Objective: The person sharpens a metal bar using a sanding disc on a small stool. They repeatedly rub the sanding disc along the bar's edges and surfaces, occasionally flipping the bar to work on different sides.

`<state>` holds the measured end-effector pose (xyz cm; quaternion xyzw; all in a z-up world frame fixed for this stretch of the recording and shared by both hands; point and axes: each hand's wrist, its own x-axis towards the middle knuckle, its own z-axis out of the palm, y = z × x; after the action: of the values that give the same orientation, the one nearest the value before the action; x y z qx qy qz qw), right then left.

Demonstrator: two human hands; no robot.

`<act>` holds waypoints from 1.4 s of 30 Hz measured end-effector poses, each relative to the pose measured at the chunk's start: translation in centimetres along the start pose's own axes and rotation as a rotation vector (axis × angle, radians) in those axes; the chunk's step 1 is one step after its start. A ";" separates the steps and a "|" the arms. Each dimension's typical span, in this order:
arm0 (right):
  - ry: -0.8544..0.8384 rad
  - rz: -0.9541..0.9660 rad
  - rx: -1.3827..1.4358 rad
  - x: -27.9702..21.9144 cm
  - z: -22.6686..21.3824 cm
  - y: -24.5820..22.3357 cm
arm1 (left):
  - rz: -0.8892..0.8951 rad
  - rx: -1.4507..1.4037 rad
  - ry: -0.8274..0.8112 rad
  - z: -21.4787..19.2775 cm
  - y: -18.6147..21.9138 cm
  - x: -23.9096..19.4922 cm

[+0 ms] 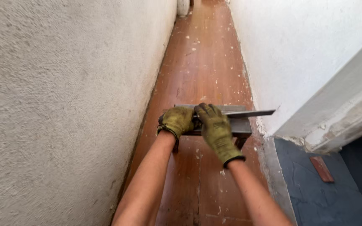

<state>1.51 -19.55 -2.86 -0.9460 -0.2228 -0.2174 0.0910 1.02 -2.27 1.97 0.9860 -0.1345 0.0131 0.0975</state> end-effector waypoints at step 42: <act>0.074 0.273 0.567 -3.2 -6.6 6.1 | -0.114 -0.017 -0.144 -2.2 2.1 -0.7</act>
<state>-0.73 -27.99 1.10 -0.8955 -0.1422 -0.1666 0.3874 -0.24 -3.65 4.46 0.9896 -0.0848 -0.0646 0.0964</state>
